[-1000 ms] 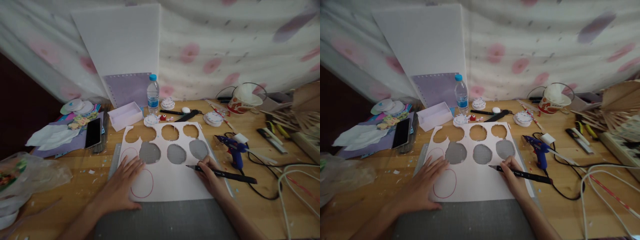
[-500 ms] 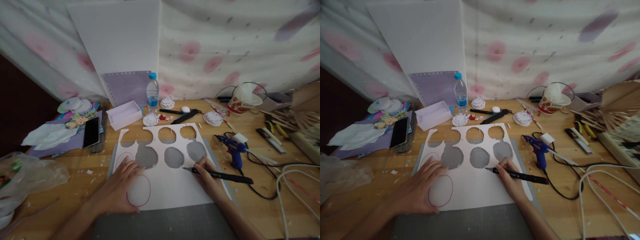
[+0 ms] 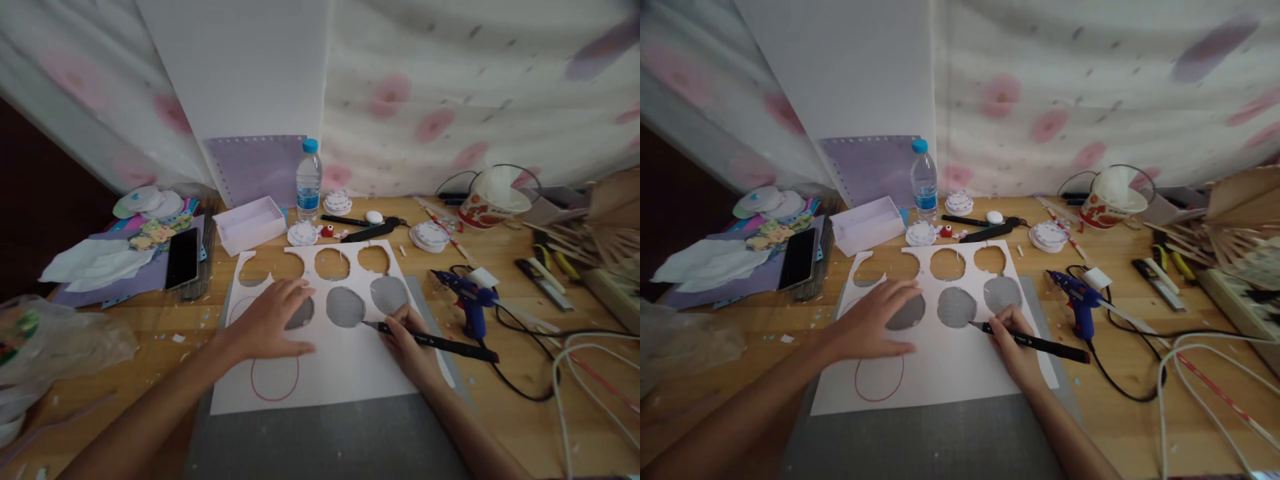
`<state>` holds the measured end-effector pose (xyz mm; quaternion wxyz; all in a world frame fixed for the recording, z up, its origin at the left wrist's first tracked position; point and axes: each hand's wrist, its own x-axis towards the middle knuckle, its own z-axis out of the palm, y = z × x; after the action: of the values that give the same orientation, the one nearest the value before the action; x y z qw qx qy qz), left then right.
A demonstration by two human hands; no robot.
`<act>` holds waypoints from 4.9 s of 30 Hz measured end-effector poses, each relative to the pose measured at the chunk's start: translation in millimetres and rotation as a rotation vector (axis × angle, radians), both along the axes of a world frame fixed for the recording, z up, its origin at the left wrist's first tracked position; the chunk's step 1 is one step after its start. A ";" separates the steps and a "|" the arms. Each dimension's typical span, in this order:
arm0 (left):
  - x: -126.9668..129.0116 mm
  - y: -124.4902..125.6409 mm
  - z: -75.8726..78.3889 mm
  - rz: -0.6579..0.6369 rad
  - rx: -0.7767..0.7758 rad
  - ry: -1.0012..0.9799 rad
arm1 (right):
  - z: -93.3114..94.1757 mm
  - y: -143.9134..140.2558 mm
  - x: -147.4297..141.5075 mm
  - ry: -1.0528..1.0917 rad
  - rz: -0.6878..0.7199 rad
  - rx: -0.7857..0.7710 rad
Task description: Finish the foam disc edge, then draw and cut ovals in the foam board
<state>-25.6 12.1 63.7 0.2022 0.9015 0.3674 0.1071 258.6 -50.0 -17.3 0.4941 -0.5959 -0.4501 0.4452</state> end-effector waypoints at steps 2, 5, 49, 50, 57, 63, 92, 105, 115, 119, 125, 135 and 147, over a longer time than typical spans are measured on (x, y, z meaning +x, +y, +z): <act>-8.5 -20.2 -13.6 -0.014 -0.054 0.034 | 1.6 6.9 -1.6 -0.017 0.007 0.008; -20.8 -46.5 -35.9 0.026 -0.072 0.072 | 3.7 14.5 -5.1 -0.014 -0.012 0.008; -29.7 -64.1 -72.4 0.136 0.070 0.124 | 13.1 13.3 -66.8 -0.087 0.146 0.178; -29.9 -63.9 -73.0 0.139 0.071 0.122 | 11.9 12.6 -66.0 -0.114 0.136 0.183; -30.6 -63.3 -74.8 0.153 0.078 0.095 | 3.3 9.7 -59.8 -0.216 0.081 0.250; -29.0 -64.1 -70.1 0.123 0.093 0.124 | 4.2 10.6 -62.4 -0.284 0.078 0.303; -27.4 -62.4 -68.2 0.109 0.033 0.108 | -0.3 4.5 -62.3 -0.411 0.089 0.268; -28.0 -61.9 -70.6 0.103 0.030 0.063 | 17.4 8.5 -82.5 -0.417 0.155 0.256; -27.5 -62.3 -70.2 0.097 0.048 0.086 | 9.6 2.7 -85.8 -0.384 0.315 0.214; -27.4 -62.2 -69.2 0.099 0.043 0.085 | 8.0 1.8 -82.3 -0.359 0.384 0.190; -27.5 -62.2 -69.0 0.100 0.033 0.074 | 14.7 0.6 -78.4 -0.310 0.495 0.133; -27.7 -61.9 -70.1 0.098 0.034 0.091 | 27.1 -3.5 -70.5 -0.274 0.637 0.028; -27.1 -61.5 -69.7 0.098 0.042 0.093 | 28.7 -2.4 -55.3 -0.166 0.722 -0.126</act>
<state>-52.7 -49.4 -6.0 0.1603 0.8904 0.4179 0.0826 203.4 -52.4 11.4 0.2295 -0.4622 -0.6413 0.5679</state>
